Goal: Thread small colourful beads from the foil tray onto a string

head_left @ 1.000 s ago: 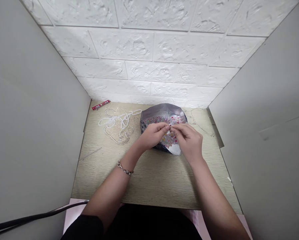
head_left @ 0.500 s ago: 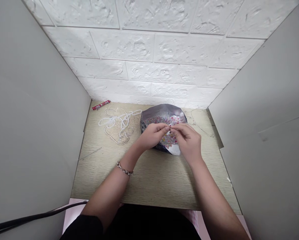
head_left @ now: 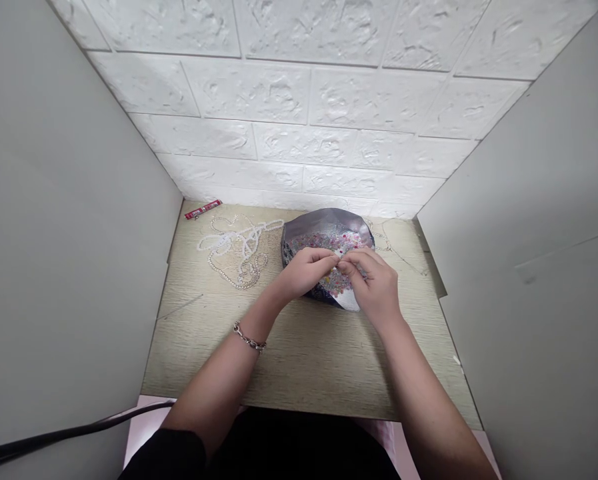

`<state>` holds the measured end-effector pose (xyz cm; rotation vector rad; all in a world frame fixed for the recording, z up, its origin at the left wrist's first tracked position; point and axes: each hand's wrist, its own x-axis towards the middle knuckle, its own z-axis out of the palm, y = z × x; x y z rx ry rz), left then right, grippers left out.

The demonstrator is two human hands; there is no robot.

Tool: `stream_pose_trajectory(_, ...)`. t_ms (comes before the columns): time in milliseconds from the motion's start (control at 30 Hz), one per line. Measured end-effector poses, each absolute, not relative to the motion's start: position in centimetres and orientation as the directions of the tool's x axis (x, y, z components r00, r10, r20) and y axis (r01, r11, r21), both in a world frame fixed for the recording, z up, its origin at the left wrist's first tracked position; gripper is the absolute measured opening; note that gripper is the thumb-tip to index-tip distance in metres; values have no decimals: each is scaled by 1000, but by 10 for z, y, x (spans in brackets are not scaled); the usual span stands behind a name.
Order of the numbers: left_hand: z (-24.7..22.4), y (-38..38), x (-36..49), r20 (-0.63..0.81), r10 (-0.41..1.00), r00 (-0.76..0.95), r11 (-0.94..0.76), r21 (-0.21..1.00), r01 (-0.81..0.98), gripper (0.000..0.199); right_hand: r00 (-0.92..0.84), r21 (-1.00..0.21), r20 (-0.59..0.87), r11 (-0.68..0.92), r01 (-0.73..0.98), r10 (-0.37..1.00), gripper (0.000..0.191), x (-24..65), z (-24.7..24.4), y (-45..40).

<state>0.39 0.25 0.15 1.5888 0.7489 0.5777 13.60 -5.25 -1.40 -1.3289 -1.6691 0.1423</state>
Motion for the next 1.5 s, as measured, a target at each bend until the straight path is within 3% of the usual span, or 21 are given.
stream_pose_trajectory(267, 2, 1, 7, -107, 728, 677, 110, 993, 39, 24, 13, -609, 568, 409, 680, 823, 16, 138, -16, -51)
stream_pose_trajectory(400, 3, 1, 6, -136, 666, 734, 131, 989, 64, 27, 96, -641, 575, 374, 670, 812, 22, 140, -15, -51)
stream_pose_trajectory(533, 2, 2, 4, -109, 684, 721, 118, 992, 38, 27, 195, -643, 576, 292, 708, 794, 11, 147, -17, -48)
stream_pose_trajectory(733, 1, 5, 3, -38, 776, 630, 128, 987, -98, 25, 120, -392, 361, 33, 919, 925, 9, 157, -36, -47)
stream_pose_trajectory(867, 1, 6, 4, -36, 809, 587, 135, 983, -125, 24, 61, -305, 326, 44, 952, 943, 13, 155, -44, -49)
stream_pose_trajectory(1300, 1, 6, 6, -77, 835, 545, 143, 986, -80, 20, -9, -295, 546, 202, 934, 838, 18, 152, -60, -46)
stream_pose_trajectory(1400, 1, 6, 6, -83, 849, 522, 120, 992, -37, 20, 22, -309, 503, 156, 938, 864, 17, 149, -58, -46)
stream_pose_trajectory(1500, 2, 5, 7, -85, 857, 508, 110, 994, -19, 20, 59, -301, 366, 59, 952, 929, 14, 146, -52, -47)
